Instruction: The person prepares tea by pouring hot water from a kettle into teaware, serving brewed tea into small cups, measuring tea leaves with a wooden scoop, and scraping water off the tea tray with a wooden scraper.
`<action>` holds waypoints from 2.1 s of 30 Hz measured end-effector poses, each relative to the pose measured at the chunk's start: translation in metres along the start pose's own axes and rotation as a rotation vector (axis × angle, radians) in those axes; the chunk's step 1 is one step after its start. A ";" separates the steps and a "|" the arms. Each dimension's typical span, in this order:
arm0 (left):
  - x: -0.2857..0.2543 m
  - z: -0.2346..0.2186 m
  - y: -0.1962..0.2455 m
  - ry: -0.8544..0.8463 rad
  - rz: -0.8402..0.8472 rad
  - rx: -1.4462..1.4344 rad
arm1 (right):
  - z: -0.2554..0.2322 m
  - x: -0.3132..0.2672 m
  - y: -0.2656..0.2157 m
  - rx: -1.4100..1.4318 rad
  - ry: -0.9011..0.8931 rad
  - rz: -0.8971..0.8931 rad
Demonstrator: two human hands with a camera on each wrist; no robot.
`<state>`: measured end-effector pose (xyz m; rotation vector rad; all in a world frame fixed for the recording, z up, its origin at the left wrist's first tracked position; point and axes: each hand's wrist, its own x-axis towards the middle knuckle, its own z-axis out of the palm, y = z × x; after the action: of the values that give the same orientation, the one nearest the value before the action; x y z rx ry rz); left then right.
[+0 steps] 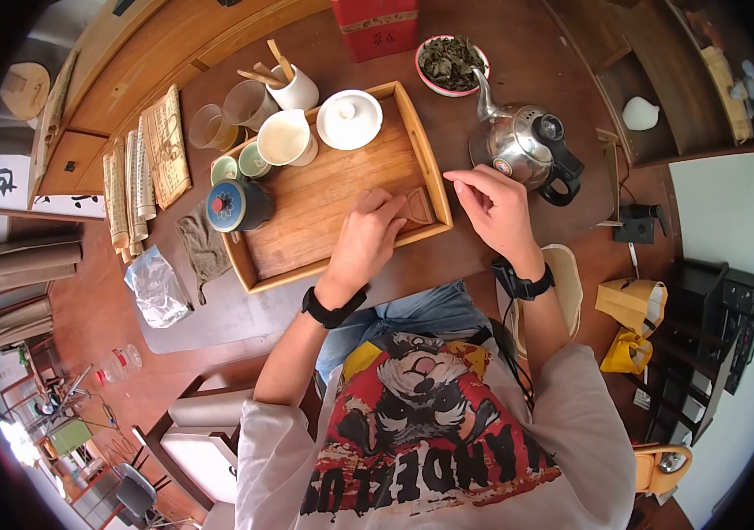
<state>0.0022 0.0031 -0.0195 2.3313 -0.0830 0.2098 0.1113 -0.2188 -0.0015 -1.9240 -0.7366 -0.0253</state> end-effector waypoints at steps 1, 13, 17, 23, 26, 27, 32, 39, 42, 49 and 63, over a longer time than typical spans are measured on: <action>-0.002 0.001 0.002 0.016 -0.045 -0.045 | -0.001 0.000 -0.002 -0.003 0.005 -0.003; -0.005 0.006 0.019 0.156 -0.116 -0.171 | -0.015 -0.005 -0.005 -0.005 0.059 -0.026; 0.032 -0.018 0.046 0.269 -0.191 -0.191 | -0.022 -0.007 -0.007 -0.029 0.079 -0.021; 0.128 -0.040 0.051 0.461 -0.013 -0.023 | -0.029 -0.015 -0.010 -0.007 0.063 -0.001; 0.164 -0.037 0.054 0.457 0.032 -0.044 | -0.030 -0.019 -0.008 0.015 0.096 0.001; 0.173 -0.035 0.052 0.436 0.052 -0.036 | -0.031 -0.021 -0.007 0.025 0.108 0.009; 0.195 -0.023 0.044 0.429 0.103 -0.062 | -0.037 -0.025 -0.007 0.009 0.106 0.013; 0.195 -0.022 0.049 0.494 0.154 -0.013 | -0.035 -0.026 -0.004 0.035 0.094 0.027; 0.199 -0.021 0.046 0.540 0.244 0.014 | -0.034 -0.025 -0.002 0.038 0.091 0.026; 0.201 -0.014 0.037 0.441 0.183 0.034 | -0.032 -0.024 -0.006 0.021 0.059 0.041; 0.067 -0.030 0.037 0.339 -0.032 0.171 | -0.020 -0.023 -0.008 0.019 0.025 0.007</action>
<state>0.0594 -0.0011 0.0393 2.4284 0.1455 0.6128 0.0949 -0.2443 0.0073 -1.9050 -0.7109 -0.0377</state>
